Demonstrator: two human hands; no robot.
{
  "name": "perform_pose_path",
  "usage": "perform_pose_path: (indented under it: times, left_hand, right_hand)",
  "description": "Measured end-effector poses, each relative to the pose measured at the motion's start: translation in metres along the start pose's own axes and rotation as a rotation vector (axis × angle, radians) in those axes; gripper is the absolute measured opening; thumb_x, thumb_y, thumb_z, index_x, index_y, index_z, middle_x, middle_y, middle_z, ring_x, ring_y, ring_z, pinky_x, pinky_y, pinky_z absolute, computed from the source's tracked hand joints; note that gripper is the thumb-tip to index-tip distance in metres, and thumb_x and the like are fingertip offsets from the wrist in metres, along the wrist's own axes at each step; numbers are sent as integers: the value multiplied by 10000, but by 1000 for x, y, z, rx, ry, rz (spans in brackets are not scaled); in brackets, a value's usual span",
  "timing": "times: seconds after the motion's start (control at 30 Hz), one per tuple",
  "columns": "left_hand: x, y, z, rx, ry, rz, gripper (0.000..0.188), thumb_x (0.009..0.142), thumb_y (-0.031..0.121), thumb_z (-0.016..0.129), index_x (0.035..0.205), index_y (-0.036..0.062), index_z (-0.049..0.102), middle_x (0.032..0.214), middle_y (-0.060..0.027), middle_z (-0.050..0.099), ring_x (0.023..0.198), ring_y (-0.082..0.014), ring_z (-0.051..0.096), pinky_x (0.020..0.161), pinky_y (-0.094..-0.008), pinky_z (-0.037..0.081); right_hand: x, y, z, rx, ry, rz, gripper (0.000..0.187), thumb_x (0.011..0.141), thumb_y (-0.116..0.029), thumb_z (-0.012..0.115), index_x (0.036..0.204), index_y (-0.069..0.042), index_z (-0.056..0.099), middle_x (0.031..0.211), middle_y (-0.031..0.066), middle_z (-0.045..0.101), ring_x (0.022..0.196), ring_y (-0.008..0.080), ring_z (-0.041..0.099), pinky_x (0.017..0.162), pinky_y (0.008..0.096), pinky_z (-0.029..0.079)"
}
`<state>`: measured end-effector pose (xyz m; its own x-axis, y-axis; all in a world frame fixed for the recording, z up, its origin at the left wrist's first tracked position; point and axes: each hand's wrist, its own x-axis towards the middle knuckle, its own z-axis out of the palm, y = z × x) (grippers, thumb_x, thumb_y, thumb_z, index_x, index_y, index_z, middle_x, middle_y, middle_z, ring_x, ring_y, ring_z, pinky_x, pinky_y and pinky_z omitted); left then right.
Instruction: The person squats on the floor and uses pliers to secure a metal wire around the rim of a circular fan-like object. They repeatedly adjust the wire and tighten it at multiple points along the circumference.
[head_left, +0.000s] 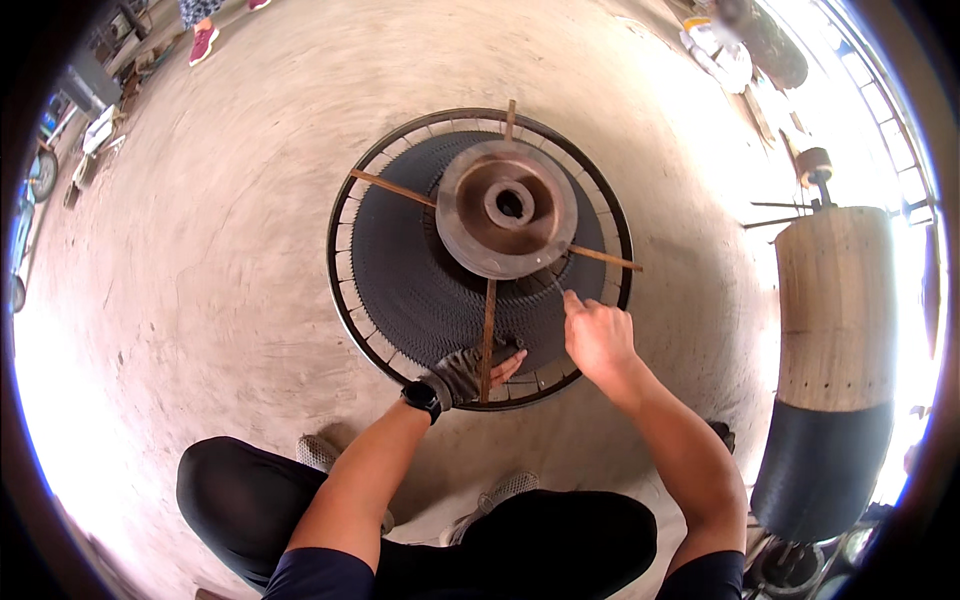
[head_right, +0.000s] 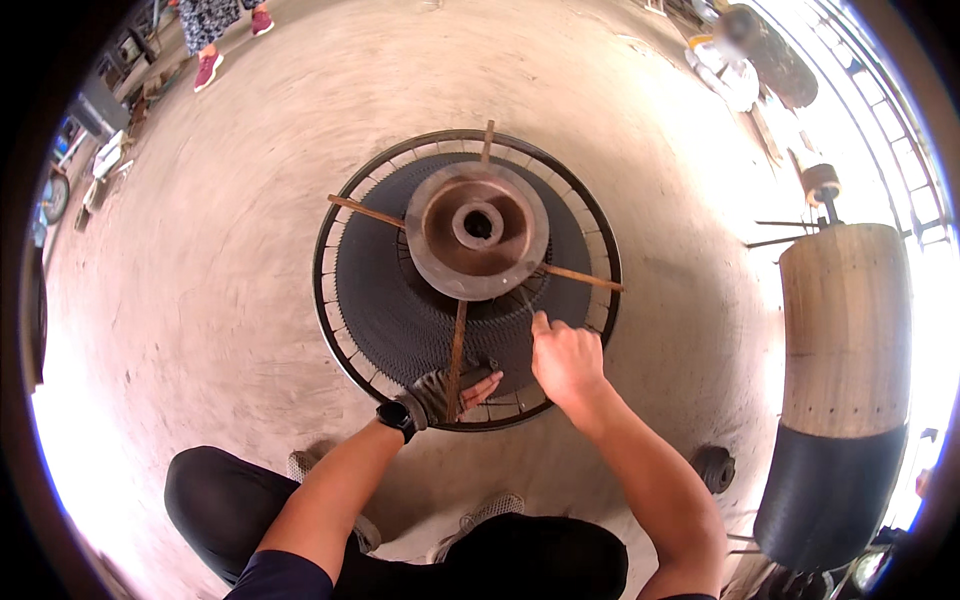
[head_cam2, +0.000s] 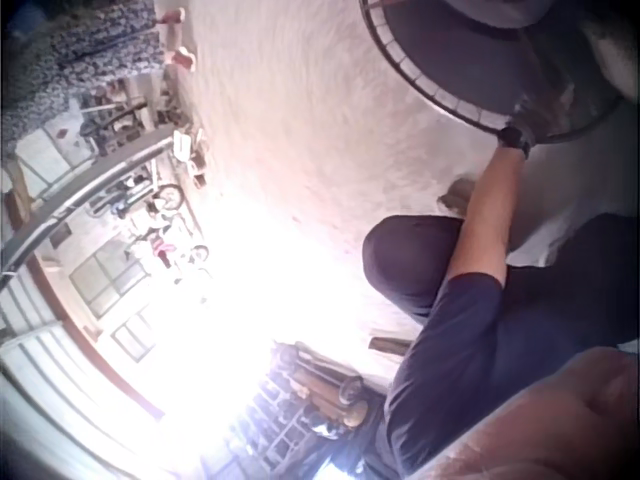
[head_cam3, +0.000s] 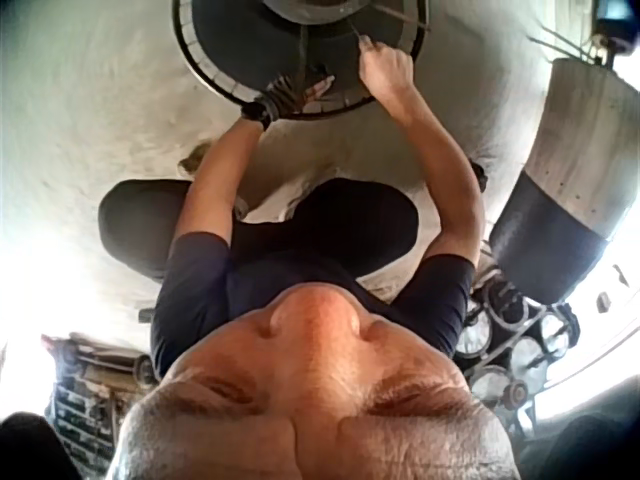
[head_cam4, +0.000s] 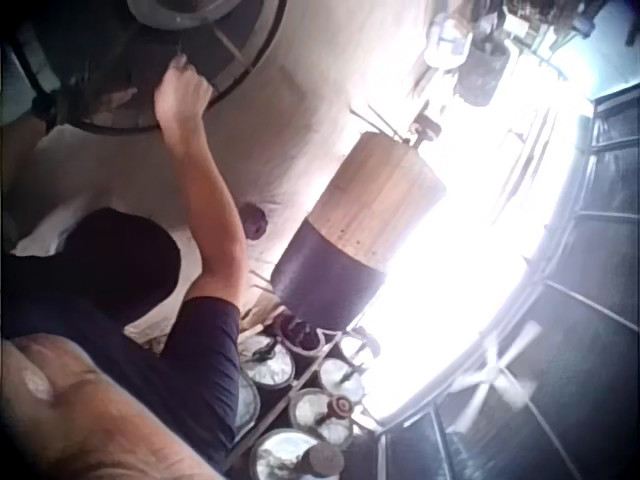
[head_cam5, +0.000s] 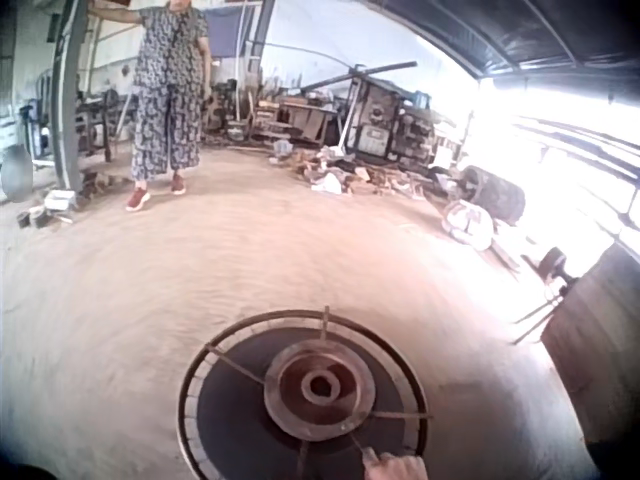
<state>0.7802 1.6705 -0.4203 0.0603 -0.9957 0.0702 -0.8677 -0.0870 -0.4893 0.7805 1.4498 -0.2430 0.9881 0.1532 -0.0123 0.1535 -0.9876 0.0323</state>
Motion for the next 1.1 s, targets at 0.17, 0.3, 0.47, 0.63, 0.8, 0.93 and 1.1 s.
perform_pose_path:
  times: [0.17, 0.3, 0.47, 0.63, 0.8, 0.93, 1.1]
  left_hand:
    - [-1, 17, 22, -21, 174, -44, 517, 958, 235, 420, 1415, -7, 410, 1498, -177, 421, 1339, -302, 464, 1113, -391, 373]
    - [8, 36, 27, -626, 337, -318, 485, 966, 182, 386, 1414, 21, 481, 1346, -139, 586, 1147, -254, 617, 980, -346, 495]
    - [18, 63, 56, -303, 268, -196, 484, 977, 206, 379, 1406, 8, 485, 1306, -189, 597, 1156, -282, 615, 1017, -369, 481]
    - [6, 35, 38, -288, 311, -92, 489, 985, 209, 351, 1413, 6, 473, 1343, -201, 572, 1212, -304, 587, 1064, -379, 450]
    - [17, 74, 65, -538, 299, -203, 486, 1030, 295, 305, 1379, 2, 475, 1495, -134, 435, 1364, -256, 434, 1122, -373, 396]
    - [12, 79, 61, -495, 197, -242, 469, 1033, 257, 301, 1396, 6, 458, 1507, -136, 425, 1361, -236, 441, 1123, -353, 382]
    - [22, 38, 42, -199, 368, -41, 490, 1003, 224, 373, 1436, 9, 451, 1058, -99, 629, 866, -202, 617, 795, -316, 514]
  right_hand:
    - [23, -17, -16, -138, -239, -151, 452, 778, -69, 618, 1210, 65, 607, 804, 127, 684, 666, 270, 711, 566, 373, 569]
    - [37, -22, -27, -233, -369, -233, 506, 771, -63, 628, 1257, 73, 585, 828, 114, 680, 681, 238, 713, 549, 342, 562]
    - [44, -30, -22, -300, -436, -314, 515, 759, -54, 641, 1254, 77, 590, 813, 113, 675, 650, 218, 700, 528, 332, 552]
    - [58, -32, -32, -317, -449, -375, 411, 749, -35, 641, 1144, 78, 637, 723, 93, 668, 624, 220, 693, 516, 331, 545]
    - [84, -36, -53, -289, -450, -440, 186, 737, -41, 642, 908, 11, 694, 707, 106, 685, 650, 244, 706, 544, 347, 553]
    - [93, -38, -65, -302, -512, -433, 97, 726, -56, 645, 667, -89, 715, 713, 112, 701, 718, 260, 723, 614, 375, 573]
    - [91, -22, -97, -313, -710, -335, 117, 755, -40, 637, 673, -68, 716, 728, 131, 703, 754, 283, 718, 640, 394, 579]
